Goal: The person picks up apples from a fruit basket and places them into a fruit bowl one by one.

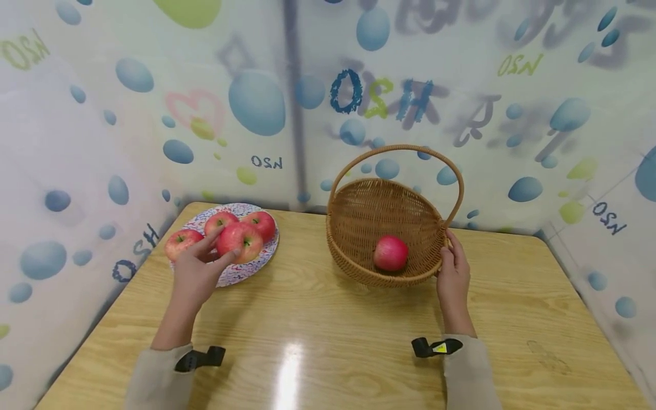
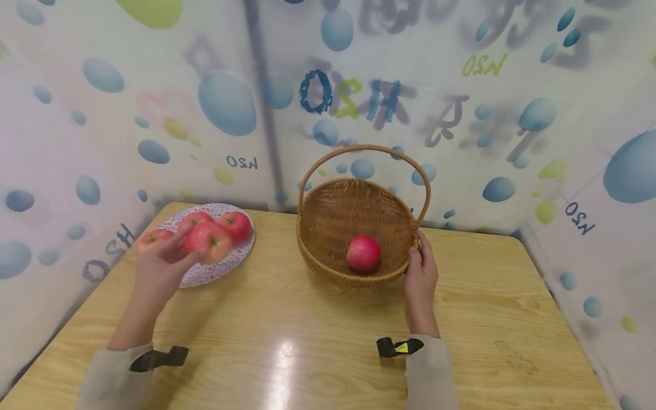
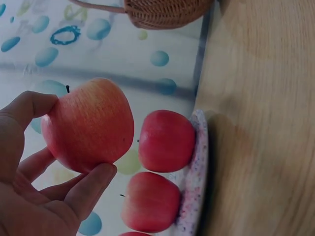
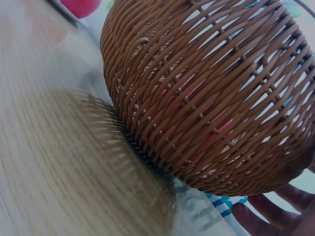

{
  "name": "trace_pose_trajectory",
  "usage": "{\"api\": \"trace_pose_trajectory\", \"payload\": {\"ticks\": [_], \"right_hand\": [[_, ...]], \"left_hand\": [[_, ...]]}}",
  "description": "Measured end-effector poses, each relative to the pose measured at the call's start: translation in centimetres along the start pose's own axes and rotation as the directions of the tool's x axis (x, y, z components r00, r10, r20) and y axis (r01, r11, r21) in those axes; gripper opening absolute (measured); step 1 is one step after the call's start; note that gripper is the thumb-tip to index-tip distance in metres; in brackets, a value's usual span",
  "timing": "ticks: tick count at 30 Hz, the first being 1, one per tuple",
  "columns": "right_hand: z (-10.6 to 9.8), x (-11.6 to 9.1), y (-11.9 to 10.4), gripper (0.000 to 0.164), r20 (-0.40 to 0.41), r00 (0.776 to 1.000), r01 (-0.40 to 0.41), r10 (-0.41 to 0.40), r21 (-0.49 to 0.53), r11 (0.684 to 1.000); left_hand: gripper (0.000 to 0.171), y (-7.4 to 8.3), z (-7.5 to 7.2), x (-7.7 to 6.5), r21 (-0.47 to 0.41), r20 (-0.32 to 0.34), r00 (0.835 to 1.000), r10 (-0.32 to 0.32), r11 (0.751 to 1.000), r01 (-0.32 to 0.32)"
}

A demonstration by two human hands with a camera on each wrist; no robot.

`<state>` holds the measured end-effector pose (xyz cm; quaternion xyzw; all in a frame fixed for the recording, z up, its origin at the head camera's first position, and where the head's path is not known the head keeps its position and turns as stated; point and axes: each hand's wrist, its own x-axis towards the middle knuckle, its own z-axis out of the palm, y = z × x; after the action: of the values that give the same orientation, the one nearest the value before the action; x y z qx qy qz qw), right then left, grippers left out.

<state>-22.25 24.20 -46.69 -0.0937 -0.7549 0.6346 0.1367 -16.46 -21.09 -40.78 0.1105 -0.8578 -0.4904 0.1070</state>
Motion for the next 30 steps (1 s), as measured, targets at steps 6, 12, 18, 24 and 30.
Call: {"api": "trace_pose_trajectory", "payload": {"ticks": [6, 12, 18, 24, 30], "right_hand": [[0.0, -0.2, -0.1, 0.047, -0.015, 1.0, 0.003, -0.003, -0.049, 0.999], [0.1, -0.3, -0.1, 0.047, -0.019, 1.0, 0.002, -0.003, -0.042, 0.999], [0.0, -0.3, -0.2, 0.047, -0.008, 1.0, 0.008, -0.009, -0.054, 0.999], [0.0, -0.3, 0.0, 0.047, -0.012, 1.0, 0.0, 0.0, -0.044, 0.999], [0.0, -0.2, -0.1, 0.047, -0.01, 1.0, -0.001, 0.0, -0.026, 1.0]], "left_hand": [[0.067, -1.6, 0.2, 0.9, -0.04, 0.058, 0.996, -0.073, 0.996, 0.075], [0.068, -3.2, 0.5, 1.5, -0.066, 0.126, 0.978, -0.167, 0.982, 0.176], [0.067, -4.3, 0.9, 2.0, -0.098, 0.151, 0.958, -0.242, 0.961, 0.259], [0.067, -5.2, 1.0, 2.3, -0.183, 0.189, 0.946, -0.264, 0.937, 0.298], [0.073, -5.2, 1.1, 2.4, -0.173, 0.209, 0.934, -0.289, 0.929, 0.326]]}}
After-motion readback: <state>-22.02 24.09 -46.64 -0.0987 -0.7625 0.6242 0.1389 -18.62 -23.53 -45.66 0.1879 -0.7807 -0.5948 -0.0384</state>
